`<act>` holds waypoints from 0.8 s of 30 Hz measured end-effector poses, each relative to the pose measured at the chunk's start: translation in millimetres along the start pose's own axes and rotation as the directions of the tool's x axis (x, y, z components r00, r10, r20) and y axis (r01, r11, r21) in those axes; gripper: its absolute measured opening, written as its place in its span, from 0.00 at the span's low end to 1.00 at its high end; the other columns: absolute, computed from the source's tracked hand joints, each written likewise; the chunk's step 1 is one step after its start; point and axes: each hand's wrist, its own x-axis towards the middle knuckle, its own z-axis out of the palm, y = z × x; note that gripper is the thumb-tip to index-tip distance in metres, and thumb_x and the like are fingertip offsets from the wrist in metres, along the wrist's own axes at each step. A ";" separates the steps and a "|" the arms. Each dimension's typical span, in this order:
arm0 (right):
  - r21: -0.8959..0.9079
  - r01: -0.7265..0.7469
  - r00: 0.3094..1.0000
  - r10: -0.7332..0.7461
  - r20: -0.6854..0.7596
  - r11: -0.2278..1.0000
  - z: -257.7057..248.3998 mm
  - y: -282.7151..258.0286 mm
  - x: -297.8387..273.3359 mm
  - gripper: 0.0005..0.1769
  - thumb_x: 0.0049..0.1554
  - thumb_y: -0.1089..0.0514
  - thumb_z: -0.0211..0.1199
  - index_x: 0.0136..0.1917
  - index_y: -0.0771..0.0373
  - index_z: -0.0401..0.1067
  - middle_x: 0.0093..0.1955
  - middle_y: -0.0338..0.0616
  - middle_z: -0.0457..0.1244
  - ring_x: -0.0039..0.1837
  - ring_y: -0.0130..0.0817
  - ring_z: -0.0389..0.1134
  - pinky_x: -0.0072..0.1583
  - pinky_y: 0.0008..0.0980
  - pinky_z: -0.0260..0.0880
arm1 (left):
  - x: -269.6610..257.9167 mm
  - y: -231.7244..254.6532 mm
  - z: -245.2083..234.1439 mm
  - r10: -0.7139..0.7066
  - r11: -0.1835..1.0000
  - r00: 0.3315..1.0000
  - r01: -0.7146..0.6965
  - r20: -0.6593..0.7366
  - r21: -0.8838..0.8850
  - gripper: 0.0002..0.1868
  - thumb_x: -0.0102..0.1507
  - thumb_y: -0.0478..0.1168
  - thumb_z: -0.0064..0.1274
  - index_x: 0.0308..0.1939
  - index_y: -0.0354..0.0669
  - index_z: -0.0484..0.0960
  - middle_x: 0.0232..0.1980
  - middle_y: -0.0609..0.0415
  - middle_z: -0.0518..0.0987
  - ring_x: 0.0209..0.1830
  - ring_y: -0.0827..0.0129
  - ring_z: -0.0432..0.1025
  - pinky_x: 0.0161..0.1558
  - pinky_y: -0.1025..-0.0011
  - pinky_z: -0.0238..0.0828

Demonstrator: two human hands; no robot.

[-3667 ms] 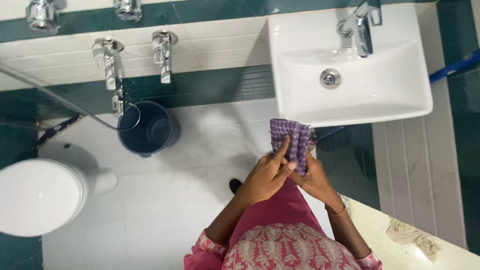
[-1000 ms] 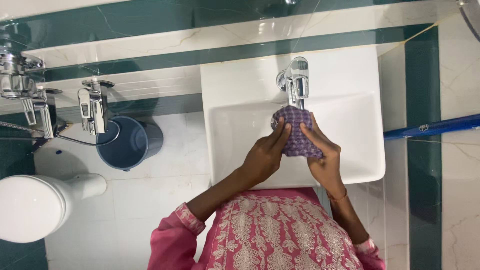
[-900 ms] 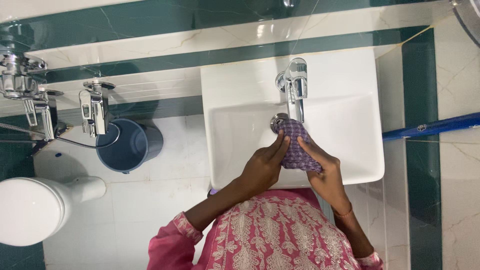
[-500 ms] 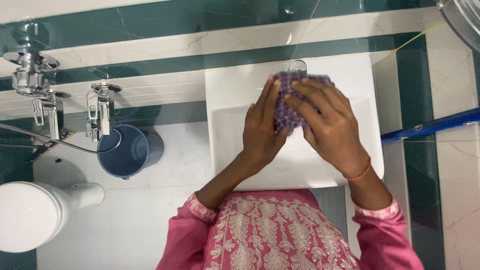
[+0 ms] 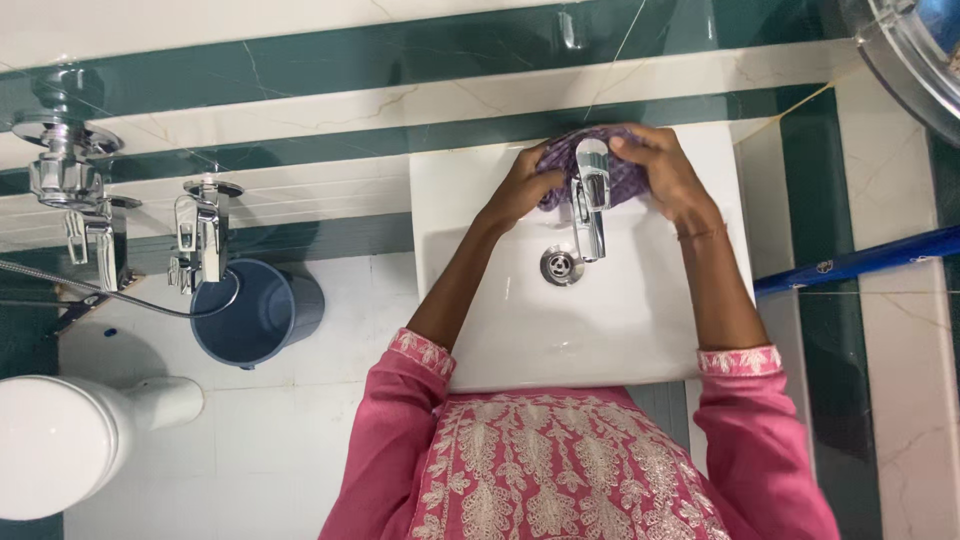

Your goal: The person wipes a bathroom faucet and a handheld bidet sprayer with a cloth, then rinses the cloth in a bucket of water.

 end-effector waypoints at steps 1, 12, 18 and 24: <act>-0.041 0.114 0.988 -0.117 -0.098 0.993 8.5 18.3 -13.5 0.20 0.63 0.59 0.62 0.65 0.71 0.73 0.51 0.43 0.71 0.50 0.26 0.72 0.53 0.24 0.75 | 10.6 1.7 0.0 -0.017 1.000 0.999 0.017 0.042 -0.001 0.26 0.60 0.29 0.49 0.64 0.29 0.78 0.46 0.50 0.81 0.40 0.75 0.72 0.45 0.75 0.71; -0.080 0.264 0.904 -0.275 -0.326 0.961 43.8 54.5 -46.3 0.21 0.66 0.64 0.55 0.72 0.68 0.69 0.53 0.38 0.69 0.47 0.19 0.64 0.49 0.20 0.66 | 26.9 -13.8 8.8 -0.069 0.972 0.998 0.067 -0.002 -0.227 0.38 0.52 0.22 0.42 0.69 0.36 0.74 0.45 0.51 0.78 0.37 0.74 0.72 0.37 0.79 0.72; -0.007 0.111 0.994 -0.111 0.003 0.994 20.5 4.1 11.4 0.17 0.66 0.67 0.53 0.66 0.69 0.74 0.57 0.47 0.69 0.55 0.27 0.71 0.59 0.27 0.73 | -39.0 10.4 85.2 0.131 0.959 0.905 -0.219 -0.405 -0.179 0.45 0.54 0.17 0.34 0.76 0.43 0.56 0.69 0.51 0.68 0.63 0.72 0.70 0.52 0.78 0.75; 0.016 0.090 0.995 -0.090 0.037 0.996 32.7 -6.1 17.0 0.16 0.64 0.68 0.52 0.63 0.71 0.73 0.57 0.51 0.71 0.57 0.32 0.74 0.61 0.30 0.77 | -57.6 21.6 93.1 0.120 0.979 0.918 -0.172 -0.378 -0.107 0.53 0.53 0.15 0.33 0.82 0.48 0.47 0.75 0.50 0.64 0.67 0.70 0.67 0.63 0.74 0.70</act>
